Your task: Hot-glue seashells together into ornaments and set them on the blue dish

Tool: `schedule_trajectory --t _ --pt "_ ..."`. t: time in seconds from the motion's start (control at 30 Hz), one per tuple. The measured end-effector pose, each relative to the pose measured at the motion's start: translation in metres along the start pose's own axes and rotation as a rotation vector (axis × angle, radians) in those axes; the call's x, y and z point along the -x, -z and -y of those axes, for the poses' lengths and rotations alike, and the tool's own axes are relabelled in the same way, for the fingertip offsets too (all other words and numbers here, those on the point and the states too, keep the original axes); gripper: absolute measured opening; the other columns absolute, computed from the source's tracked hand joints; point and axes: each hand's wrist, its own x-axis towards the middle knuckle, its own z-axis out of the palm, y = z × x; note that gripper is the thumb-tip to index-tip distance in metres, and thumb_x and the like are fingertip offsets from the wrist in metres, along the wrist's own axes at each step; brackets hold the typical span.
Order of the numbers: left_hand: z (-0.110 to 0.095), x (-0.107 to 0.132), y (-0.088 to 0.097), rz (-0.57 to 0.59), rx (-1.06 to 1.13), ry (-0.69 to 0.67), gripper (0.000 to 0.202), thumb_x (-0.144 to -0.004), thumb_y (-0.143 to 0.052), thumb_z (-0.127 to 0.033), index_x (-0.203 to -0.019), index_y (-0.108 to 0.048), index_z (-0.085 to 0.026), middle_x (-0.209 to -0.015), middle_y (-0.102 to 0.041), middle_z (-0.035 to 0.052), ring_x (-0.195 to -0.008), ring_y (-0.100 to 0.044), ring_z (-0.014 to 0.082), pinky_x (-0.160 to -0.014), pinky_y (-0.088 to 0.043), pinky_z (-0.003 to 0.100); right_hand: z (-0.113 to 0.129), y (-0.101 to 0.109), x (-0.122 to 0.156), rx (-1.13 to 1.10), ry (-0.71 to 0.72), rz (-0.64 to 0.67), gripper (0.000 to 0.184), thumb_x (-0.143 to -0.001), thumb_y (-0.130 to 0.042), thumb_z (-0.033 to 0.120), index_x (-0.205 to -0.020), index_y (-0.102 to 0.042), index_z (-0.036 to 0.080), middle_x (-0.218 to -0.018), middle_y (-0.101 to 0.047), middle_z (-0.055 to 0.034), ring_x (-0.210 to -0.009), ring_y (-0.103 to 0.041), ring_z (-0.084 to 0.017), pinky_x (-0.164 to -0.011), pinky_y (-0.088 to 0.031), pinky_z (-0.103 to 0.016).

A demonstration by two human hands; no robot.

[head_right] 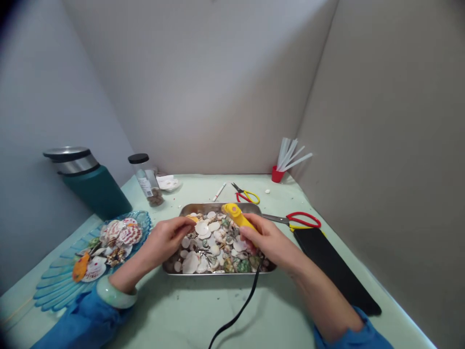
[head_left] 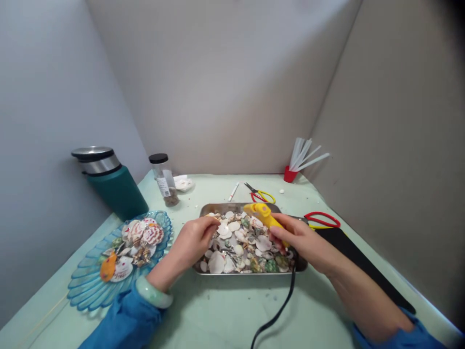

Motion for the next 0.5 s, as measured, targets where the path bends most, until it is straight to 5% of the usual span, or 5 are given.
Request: schedule_trajectory --t 0.1,0.2,0.37,0.5 --pt "0.000 -0.007 -0.002 0.126 -0.177 -0.048 0.019 -0.085 -0.047 -0.018 -0.094 -0.064 -0.020 -0.097 -0.069 0.0047 -0.090 -0.062 0.0190 -0.078 -0.047 0.027 -0.007 0.001 -0.002 -0.276 -0.034 0.022 0.033 -0.081 -0.059 0.042 -0.101 -0.059 0.017 -0.057 -0.048 0.0055 -0.047 -0.042 -0.009 -0.045 -0.034 -0.021" --pt "-0.004 -0.017 -0.009 0.192 -0.413 -0.110 0.024 -0.079 -0.049 -0.010 -0.098 -0.062 -0.016 -0.109 -0.062 0.0105 -0.100 -0.057 0.0233 -0.085 -0.045 0.032 -0.014 -0.005 -0.003 -0.290 -0.079 -0.044 0.034 -0.077 -0.064 0.043 -0.098 -0.060 0.017 -0.054 -0.045 0.0072 -0.043 -0.037 -0.008 -0.041 -0.028 -0.020" --pt "-0.008 -0.037 -0.017 0.357 -0.562 -0.152 0.031 -0.076 -0.052 -0.009 -0.105 -0.059 -0.017 -0.110 -0.059 0.0124 -0.103 -0.055 0.0254 -0.087 -0.044 0.036 -0.020 -0.010 -0.003 -0.147 -0.027 -0.164 0.041 -0.075 -0.066 0.042 -0.108 -0.061 0.019 -0.083 -0.065 -0.0011 -0.072 -0.059 -0.018 -0.062 -0.046 -0.027" --pt "-0.009 -0.049 -0.021 0.430 -0.541 -0.111 0.026 -0.075 -0.060 -0.020 -0.099 -0.061 -0.013 -0.105 -0.061 0.0150 -0.093 -0.060 0.0269 -0.079 -0.046 0.035 -0.024 -0.010 -0.002 -0.152 0.019 -0.215 0.044 -0.076 -0.064 0.042 -0.113 -0.059 0.018 -0.096 -0.067 -0.0040 -0.083 -0.061 -0.022 -0.071 -0.048 -0.031"
